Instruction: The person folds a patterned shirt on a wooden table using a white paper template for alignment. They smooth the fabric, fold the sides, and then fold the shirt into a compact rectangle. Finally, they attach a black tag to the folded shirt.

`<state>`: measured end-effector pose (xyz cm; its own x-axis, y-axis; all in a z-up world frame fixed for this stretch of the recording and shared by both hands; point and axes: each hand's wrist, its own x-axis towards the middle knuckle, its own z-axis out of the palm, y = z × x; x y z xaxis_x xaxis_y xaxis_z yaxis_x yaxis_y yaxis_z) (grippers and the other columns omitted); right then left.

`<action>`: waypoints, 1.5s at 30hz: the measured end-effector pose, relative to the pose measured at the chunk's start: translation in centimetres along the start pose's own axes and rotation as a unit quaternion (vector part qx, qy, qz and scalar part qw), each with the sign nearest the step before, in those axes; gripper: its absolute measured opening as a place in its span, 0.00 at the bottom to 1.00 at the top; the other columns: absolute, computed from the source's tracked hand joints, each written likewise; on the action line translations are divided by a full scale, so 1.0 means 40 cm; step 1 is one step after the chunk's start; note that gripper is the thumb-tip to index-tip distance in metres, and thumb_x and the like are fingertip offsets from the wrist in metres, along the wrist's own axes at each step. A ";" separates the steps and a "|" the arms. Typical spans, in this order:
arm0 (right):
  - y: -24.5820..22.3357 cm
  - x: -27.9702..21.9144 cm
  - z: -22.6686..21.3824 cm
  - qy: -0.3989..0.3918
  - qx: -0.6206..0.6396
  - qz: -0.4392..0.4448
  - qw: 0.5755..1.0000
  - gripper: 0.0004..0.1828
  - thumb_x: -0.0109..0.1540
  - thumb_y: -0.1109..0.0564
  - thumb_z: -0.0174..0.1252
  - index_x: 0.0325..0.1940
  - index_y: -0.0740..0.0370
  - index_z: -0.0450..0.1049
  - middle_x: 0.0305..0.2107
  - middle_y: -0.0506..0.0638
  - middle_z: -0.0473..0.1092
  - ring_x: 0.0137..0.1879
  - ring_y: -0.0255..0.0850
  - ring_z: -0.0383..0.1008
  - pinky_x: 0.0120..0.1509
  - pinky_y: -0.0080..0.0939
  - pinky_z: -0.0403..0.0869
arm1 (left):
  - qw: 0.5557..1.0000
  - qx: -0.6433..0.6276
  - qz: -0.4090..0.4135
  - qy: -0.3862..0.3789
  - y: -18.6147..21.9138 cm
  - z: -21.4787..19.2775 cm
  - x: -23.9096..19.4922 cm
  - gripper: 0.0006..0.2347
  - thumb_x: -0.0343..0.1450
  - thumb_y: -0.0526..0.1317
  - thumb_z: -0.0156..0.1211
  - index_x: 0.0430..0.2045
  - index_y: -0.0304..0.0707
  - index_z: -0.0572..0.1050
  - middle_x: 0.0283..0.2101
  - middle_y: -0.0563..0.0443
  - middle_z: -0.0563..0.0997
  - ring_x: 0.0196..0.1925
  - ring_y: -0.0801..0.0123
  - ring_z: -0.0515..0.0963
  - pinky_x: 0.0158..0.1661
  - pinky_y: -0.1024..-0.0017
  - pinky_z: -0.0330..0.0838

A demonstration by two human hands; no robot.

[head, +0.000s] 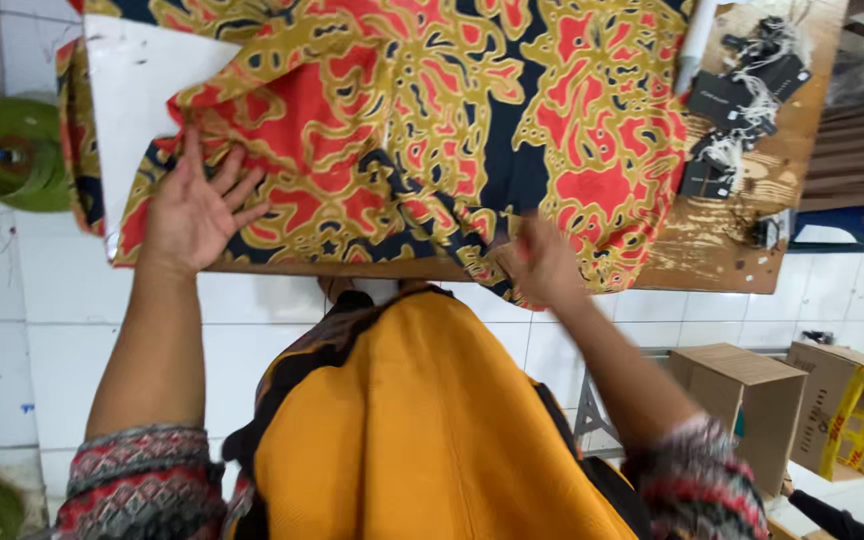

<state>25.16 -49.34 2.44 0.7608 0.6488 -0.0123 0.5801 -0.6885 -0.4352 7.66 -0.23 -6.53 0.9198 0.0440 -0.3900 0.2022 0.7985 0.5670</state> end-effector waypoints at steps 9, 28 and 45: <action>-0.055 -0.158 0.140 0.055 -0.133 -0.015 0.989 0.08 0.56 0.63 0.54 0.39 0.64 0.70 0.43 0.62 0.72 0.47 0.59 0.73 0.53 0.58 0.72 | 0.998 0.056 0.000 0.015 0.013 0.033 -0.002 0.29 0.80 0.59 0.39 0.75 0.77 0.32 0.83 0.44 0.45 0.82 0.47 0.55 0.67 0.51 0.66; 0.725 0.044 -0.391 -0.085 -0.058 0.135 0.986 0.22 0.59 0.63 0.45 0.51 0.59 0.81 0.47 0.59 0.78 0.50 0.53 0.76 0.51 0.55 0.73 | 0.969 0.189 0.020 0.159 -0.012 0.041 -0.006 0.31 0.84 0.64 0.40 0.80 0.73 0.35 0.85 0.40 0.50 0.80 0.44 0.61 0.65 0.44 0.72; 0.724 -0.291 -0.200 0.041 0.390 0.382 0.837 0.13 0.61 0.59 0.64 0.48 0.66 0.78 0.39 0.50 0.77 0.43 0.36 0.75 0.48 0.39 0.74 | 0.582 0.706 0.317 0.251 -0.177 0.167 0.072 0.09 0.75 0.29 0.57 0.47 0.27 0.79 0.58 0.41 0.77 0.63 0.49 0.75 0.66 0.57 0.70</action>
<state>35.44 -79.41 -2.81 0.8593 0.0696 -0.5066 -0.4259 -0.4510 -0.7843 11.13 -9.74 -6.82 0.8174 0.5143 0.2597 0.2771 -0.7462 0.6053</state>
